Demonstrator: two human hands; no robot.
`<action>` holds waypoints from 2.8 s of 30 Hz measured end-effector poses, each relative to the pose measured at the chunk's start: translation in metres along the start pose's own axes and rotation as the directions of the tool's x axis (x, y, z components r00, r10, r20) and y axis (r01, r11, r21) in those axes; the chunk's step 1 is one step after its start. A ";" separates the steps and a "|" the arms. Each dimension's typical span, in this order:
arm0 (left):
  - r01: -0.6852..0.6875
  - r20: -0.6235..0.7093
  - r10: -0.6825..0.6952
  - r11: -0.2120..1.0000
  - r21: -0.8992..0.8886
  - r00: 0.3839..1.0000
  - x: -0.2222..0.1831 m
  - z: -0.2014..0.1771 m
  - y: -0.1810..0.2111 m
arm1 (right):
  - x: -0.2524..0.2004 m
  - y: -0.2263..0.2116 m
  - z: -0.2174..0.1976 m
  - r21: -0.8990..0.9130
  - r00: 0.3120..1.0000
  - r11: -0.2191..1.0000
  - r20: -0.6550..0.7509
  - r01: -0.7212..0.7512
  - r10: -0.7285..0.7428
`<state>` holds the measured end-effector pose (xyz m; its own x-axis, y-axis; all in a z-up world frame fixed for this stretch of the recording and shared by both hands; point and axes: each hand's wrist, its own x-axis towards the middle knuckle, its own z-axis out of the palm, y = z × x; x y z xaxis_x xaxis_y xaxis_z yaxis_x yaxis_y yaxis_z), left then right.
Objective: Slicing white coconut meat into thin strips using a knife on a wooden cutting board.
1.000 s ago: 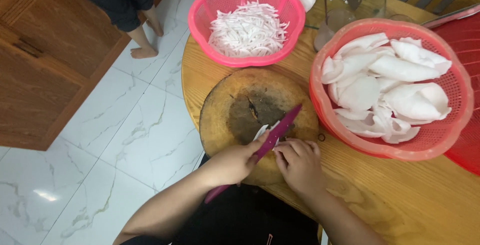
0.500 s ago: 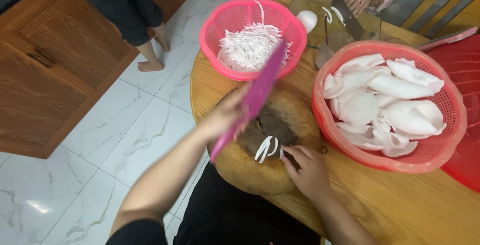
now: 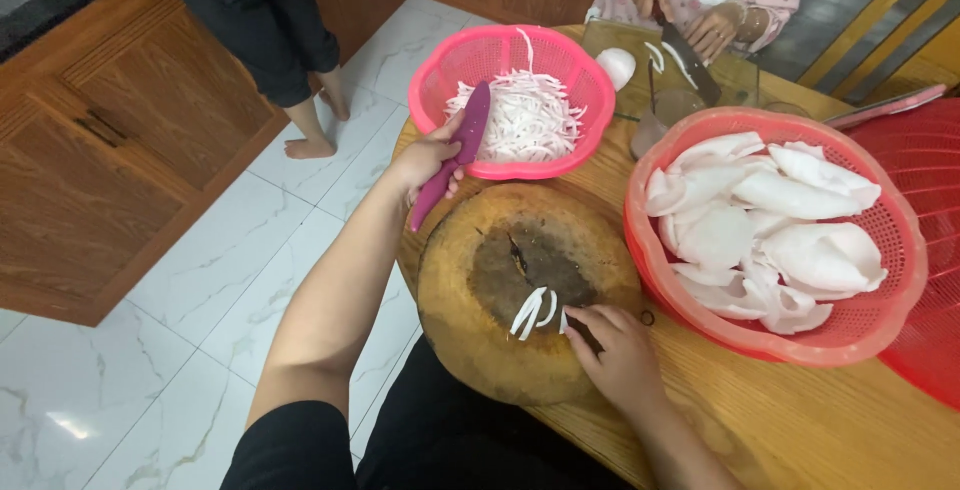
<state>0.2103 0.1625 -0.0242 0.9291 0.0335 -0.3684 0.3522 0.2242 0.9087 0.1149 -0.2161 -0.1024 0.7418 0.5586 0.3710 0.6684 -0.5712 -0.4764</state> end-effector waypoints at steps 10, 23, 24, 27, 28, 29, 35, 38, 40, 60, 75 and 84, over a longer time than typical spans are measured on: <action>0.023 -0.035 -0.027 0.993 -0.112 0.999 -0.041 0.003 -0.011 | 0.002 -0.006 -0.005 0.032 1.000 0.999 0.006 -0.013 0.013; 0.048 0.028 -0.057 0.970 0.238 0.998 -0.195 -0.005 -0.073 | 0.002 -0.006 -0.007 0.006 1.000 1.000 -0.016 -0.007 0.007; -0.021 0.157 -0.023 0.962 0.271 0.987 -0.203 -0.007 -0.079 | 0.000 -0.007 -0.007 -0.018 0.999 0.998 -0.004 -0.053 0.053; 0.232 0.132 -0.298 0.901 0.367 0.945 -0.228 -0.004 -0.084 | 0.004 -0.020 -0.015 0.069 0.968 0.970 0.109 -0.234 0.226; 0.234 0.138 -0.301 0.901 0.366 0.943 -0.229 -0.004 -0.091 | 0.006 -0.021 -0.014 0.065 0.966 0.969 0.111 -0.240 0.232; 0.211 0.194 -0.305 0.896 0.391 0.932 -0.231 -0.005 -0.098 | 0.008 -0.022 -0.013 0.052 0.937 0.950 0.190 -0.308 0.293; 0.321 0.261 -0.444 0.857 0.403 0.857 -0.231 0.007 -0.106 | 0.024 -0.043 -0.018 0.011 0.837 0.897 0.366 -0.442 0.407; 0.328 0.318 -0.465 0.856 0.399 0.827 -0.225 0.012 -0.109 | 0.034 -0.055 -0.021 0.054 0.775 0.842 0.426 -0.538 0.467; 0.312 0.360 -0.459 0.864 0.396 0.812 -0.220 0.014 -0.114 | 0.037 -0.057 -0.018 0.091 0.742 0.798 0.441 -0.596 0.505; -0.235 0.353 0.147 0.946 0.222 0.924 -0.146 0.001 -0.016 | 0.190 -0.050 -0.004 0.011 0.974 0.996 -0.208 0.094 -0.090; -0.045 0.093 0.026 0.977 0.211 0.995 -0.123 -0.013 0.023 | 0.265 -0.015 0.034 -0.556 0.976 0.831 0.162 -0.030 0.145; -0.429 0.262 0.453 0.892 -0.144 0.852 -0.150 0.011 -0.098 | 0.112 -0.104 -0.109 0.147 0.735 0.853 -0.593 0.501 -0.329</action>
<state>0.0378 0.1247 -0.0563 0.9810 -0.1246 0.1488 -0.1012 0.3261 0.9399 0.1346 -0.1602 0.0758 0.3571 0.2419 0.9022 0.9337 -0.1191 -0.3376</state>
